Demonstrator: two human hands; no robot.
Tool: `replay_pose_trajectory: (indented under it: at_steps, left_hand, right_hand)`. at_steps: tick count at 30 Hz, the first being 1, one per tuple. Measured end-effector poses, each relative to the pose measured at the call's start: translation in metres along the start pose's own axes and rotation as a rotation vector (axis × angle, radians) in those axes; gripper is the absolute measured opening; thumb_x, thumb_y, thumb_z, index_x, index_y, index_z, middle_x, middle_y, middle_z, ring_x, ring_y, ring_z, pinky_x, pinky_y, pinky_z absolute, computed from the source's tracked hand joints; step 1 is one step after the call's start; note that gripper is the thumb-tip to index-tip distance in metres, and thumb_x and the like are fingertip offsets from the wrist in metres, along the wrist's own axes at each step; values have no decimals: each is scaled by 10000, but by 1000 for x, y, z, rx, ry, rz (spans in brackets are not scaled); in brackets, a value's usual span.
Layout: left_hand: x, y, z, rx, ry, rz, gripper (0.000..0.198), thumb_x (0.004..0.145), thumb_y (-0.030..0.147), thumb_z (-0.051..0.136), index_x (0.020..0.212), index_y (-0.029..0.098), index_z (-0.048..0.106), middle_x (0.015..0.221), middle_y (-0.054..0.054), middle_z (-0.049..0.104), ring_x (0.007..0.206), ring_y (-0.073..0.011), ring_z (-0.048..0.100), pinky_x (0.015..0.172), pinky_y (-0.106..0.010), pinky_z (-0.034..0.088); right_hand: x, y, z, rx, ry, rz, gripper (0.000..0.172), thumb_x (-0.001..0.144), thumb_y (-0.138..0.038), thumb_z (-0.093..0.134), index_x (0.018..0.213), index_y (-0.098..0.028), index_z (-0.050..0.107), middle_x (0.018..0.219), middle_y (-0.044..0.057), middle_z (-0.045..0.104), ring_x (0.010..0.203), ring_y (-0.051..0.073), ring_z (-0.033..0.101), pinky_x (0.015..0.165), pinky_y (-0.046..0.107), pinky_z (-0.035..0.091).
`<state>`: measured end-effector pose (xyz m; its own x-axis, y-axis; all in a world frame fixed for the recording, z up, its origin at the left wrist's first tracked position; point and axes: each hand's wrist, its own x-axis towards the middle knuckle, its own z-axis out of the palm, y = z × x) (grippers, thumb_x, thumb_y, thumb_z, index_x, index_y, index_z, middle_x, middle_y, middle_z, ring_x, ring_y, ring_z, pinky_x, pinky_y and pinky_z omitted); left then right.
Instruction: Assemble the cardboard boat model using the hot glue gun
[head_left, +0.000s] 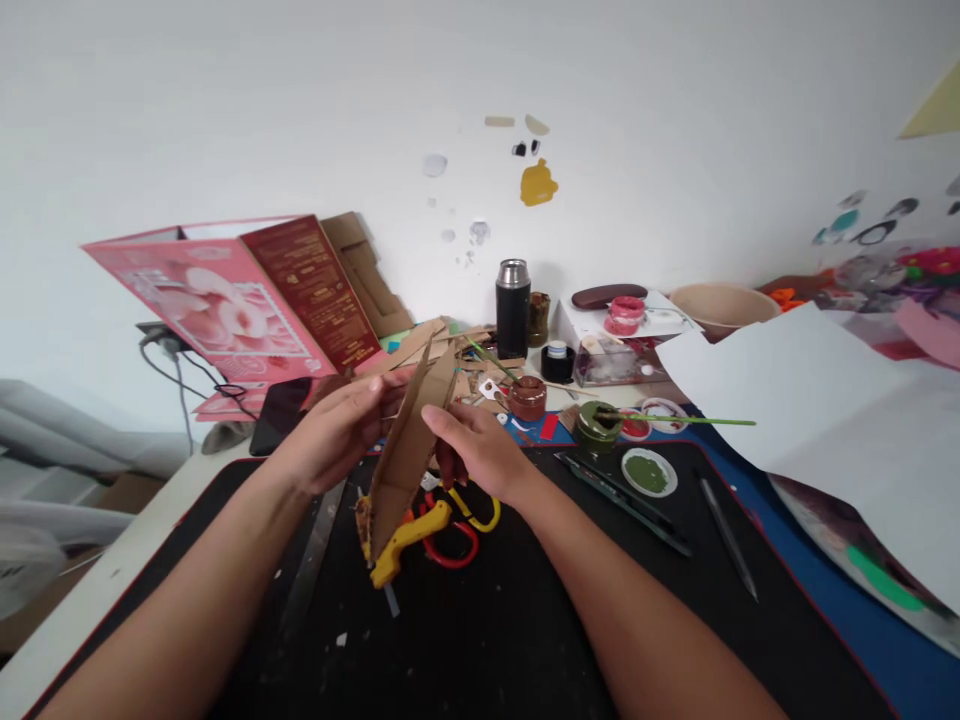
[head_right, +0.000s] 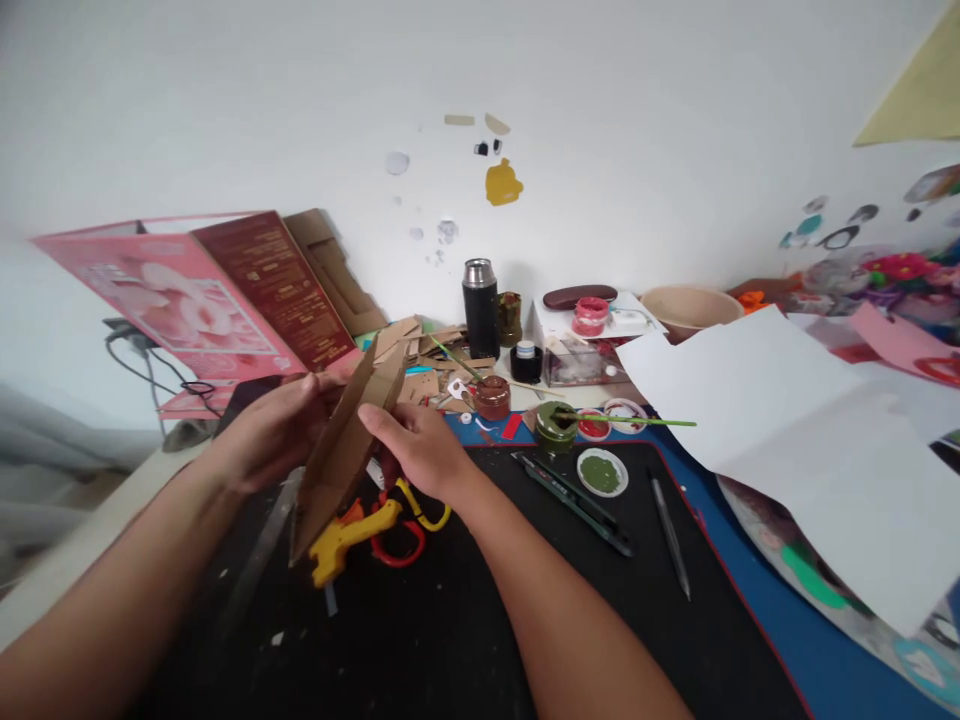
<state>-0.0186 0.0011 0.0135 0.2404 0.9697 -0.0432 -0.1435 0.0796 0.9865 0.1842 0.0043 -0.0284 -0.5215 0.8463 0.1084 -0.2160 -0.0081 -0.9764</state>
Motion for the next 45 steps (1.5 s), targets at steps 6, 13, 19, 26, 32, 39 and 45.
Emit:
replay_pose_trajectory:
  at_steps: [6, 13, 19, 26, 32, 39, 45]
  left_hand:
    - [-8, -12, -1, -130, -211, -31, 568, 894, 581, 793, 1299, 183, 770, 1208, -140, 821, 1170, -357, 756, 996, -418, 588]
    - [-22, -39, -11, -310, -366, -161, 533, 930, 614, 744, 1210, 164, 800, 991, -115, 853, 879, -282, 819, 752, -316, 615]
    - [-22, -35, -12, -323, -127, -87, 470, 903, 569, 790, 1196, 203, 795, 1078, -102, 841, 913, -274, 798, 822, -351, 615]
    - [-21, -25, -13, -41, 152, -94, 600, 777, 622, 867, 1176, 181, 777, 911, -81, 802, 791, -241, 724, 693, -313, 552]
    - [-25, -25, -7, 234, 88, -173, 739, 745, 727, 837, 1215, 163, 754, 1037, -103, 782, 870, -269, 705, 715, -325, 548]
    - [-25, -23, -2, 441, -17, -151, 725, 801, 762, 754, 1239, 184, 757, 1002, -93, 775, 887, -297, 690, 726, -352, 570]
    - [-24, -18, 2, 531, -43, -128, 712, 808, 757, 738, 1249, 199, 761, 1102, -106, 803, 934, -338, 726, 740, -378, 585]
  right_hand:
    - [-4, 3, 7, -50, -124, 51, 543, 930, -740, 641, 750, -229, 610, 527, -43, 579, 430, 128, 557, 419, 240, 398]
    - [-6, 12, 16, -65, -230, 144, 541, 906, -743, 688, 852, -205, 664, 589, -46, 600, 425, 102, 531, 415, 225, 402]
    - [-4, 19, 16, -73, -186, 164, 540, 922, -738, 680, 837, -205, 658, 579, -41, 595, 453, 117, 562, 440, 226, 414]
    - [3, 14, 8, -87, 254, 75, 421, 922, -620, 715, 791, -231, 619, 527, -51, 582, 432, 130, 544, 392, 230, 334]
    - [8, 12, -4, 11, 406, 6, 366, 882, -559, 764, 838, -217, 642, 544, -49, 602, 412, 123, 552, 366, 225, 316]
    - [8, 12, -1, 77, 387, -27, 404, 870, -596, 783, 917, -224, 631, 611, -56, 610, 404, 117, 560, 351, 217, 298]
    - [8, 13, 1, 5, 372, -30, 291, 880, -480, 782, 907, -217, 662, 581, -55, 596, 413, 116, 516, 381, 237, 349]
